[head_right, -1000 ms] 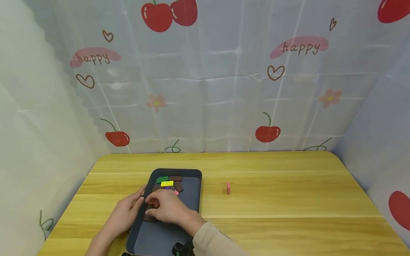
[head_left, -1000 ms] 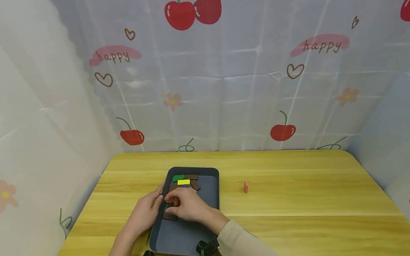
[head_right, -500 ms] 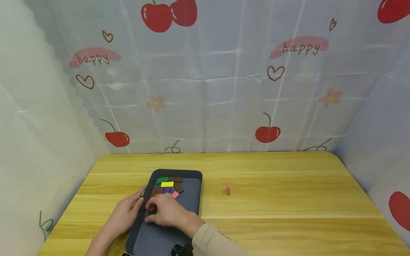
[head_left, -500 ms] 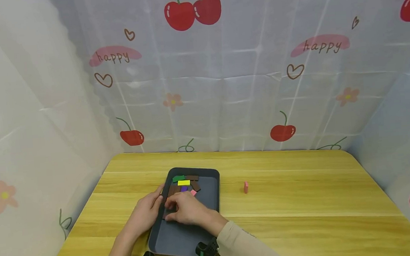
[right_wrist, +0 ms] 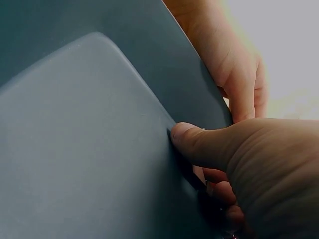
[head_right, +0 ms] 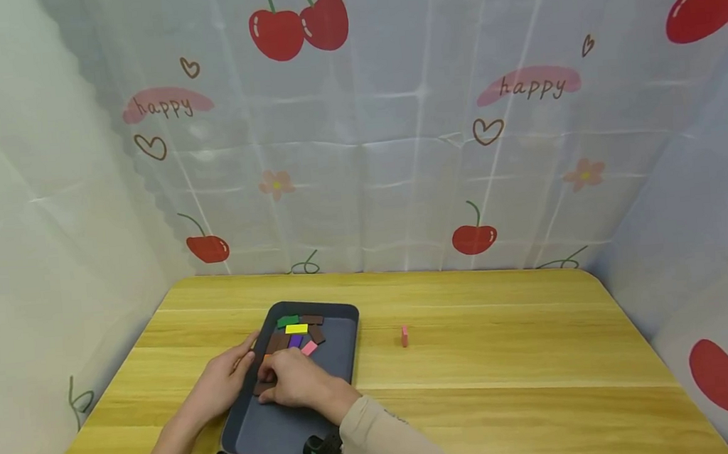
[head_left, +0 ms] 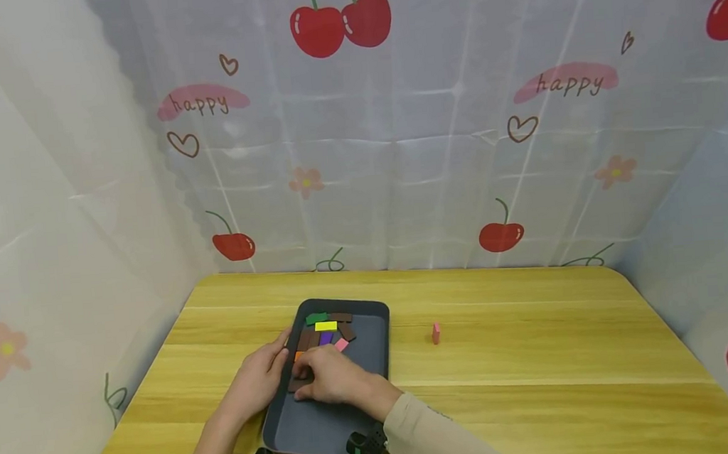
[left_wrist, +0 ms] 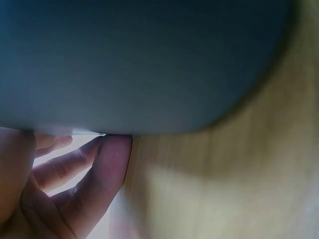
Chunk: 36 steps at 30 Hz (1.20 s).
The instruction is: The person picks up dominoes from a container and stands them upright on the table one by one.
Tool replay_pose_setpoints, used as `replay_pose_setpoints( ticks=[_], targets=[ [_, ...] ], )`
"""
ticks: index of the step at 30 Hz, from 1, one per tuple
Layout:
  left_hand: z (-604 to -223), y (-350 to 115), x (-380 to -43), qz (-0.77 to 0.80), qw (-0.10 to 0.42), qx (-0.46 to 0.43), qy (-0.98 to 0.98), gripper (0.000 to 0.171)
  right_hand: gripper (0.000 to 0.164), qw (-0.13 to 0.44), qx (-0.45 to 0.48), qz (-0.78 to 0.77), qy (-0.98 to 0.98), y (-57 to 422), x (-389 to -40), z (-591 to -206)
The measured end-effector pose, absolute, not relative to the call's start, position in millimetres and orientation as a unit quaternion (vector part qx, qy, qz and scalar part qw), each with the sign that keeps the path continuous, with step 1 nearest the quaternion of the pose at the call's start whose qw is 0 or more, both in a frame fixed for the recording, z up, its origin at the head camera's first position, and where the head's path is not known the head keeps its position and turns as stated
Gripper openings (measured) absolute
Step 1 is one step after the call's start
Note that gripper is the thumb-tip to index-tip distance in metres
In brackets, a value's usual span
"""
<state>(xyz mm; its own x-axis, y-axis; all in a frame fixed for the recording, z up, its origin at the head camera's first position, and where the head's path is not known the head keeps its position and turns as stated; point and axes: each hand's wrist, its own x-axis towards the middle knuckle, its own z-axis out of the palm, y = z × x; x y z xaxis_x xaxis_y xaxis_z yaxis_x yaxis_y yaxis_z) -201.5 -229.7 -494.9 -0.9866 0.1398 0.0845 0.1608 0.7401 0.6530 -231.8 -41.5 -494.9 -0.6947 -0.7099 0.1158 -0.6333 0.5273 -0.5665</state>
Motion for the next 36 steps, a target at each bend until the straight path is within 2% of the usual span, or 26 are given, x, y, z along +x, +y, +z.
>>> replay_pose_setpoints(
  ticks=[19,36],
  targets=[
    [-492,-229,-201,-0.355,0.014,-0.082,-0.931,0.048,0.019,0.060,-0.404,-0.300,0.862,-41,-230,-488],
    [-490,-227,-201,-0.349,0.027,-0.086,-0.933,0.047,0.028,0.057,-0.403,-0.277,0.870,-28,-223,-460]
  ],
)
